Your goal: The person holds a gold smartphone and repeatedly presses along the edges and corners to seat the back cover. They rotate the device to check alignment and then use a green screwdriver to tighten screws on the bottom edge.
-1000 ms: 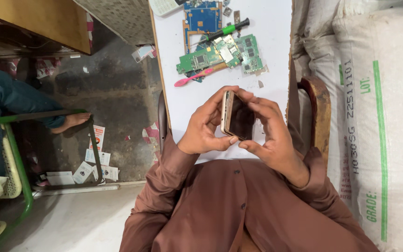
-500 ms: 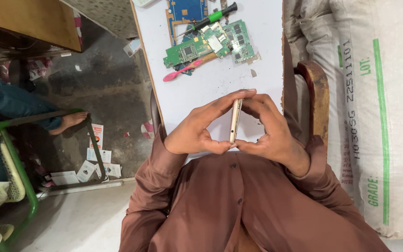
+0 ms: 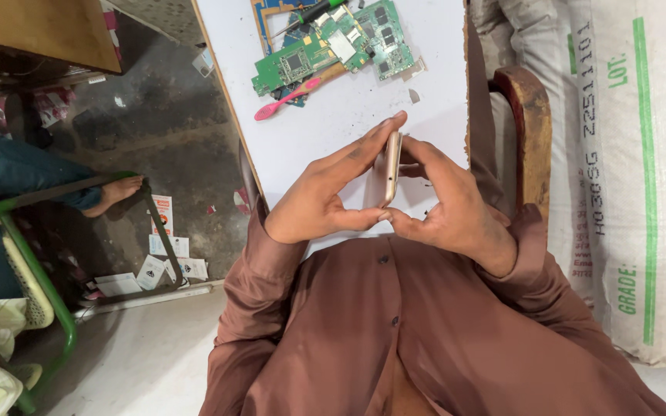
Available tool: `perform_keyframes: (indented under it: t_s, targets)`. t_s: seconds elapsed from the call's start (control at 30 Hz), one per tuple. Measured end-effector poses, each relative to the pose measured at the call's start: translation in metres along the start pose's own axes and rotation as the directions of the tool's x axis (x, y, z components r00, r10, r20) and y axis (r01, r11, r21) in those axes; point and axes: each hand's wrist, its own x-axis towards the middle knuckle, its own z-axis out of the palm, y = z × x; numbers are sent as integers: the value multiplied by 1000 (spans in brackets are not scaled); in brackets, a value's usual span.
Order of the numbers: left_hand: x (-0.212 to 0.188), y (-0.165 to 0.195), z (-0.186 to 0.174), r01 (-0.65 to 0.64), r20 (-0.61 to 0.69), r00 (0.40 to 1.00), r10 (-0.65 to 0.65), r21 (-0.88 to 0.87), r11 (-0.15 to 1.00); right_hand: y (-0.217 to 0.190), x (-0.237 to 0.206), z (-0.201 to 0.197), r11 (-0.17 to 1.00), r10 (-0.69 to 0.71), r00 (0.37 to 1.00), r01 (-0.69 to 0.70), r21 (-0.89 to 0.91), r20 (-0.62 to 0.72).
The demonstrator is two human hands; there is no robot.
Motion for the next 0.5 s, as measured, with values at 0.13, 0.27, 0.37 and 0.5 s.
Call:
perform_keyframes:
  t_s: [0.13, 0.27, 0.37, 0.5]
  targets:
    - [5, 6, 4, 61, -24, 998, -61, 8, 998, 1, -3, -2, 983, 113, 993, -117, 143, 36]
    - [9, 10, 7, 103, -35, 994, -105, -41, 994, 0, -3, -3, 984, 86, 995, -92, 151, 43]
    - [12, 9, 9, 82, -57, 995, -87, -71, 994, -1, -2, -3, 994, 57, 998, -59, 95, 30]
    - [10, 7, 9, 80, -70, 994, -85, -73, 994, -1, 0, -6, 997, 66, 997, -68, 42, 41]
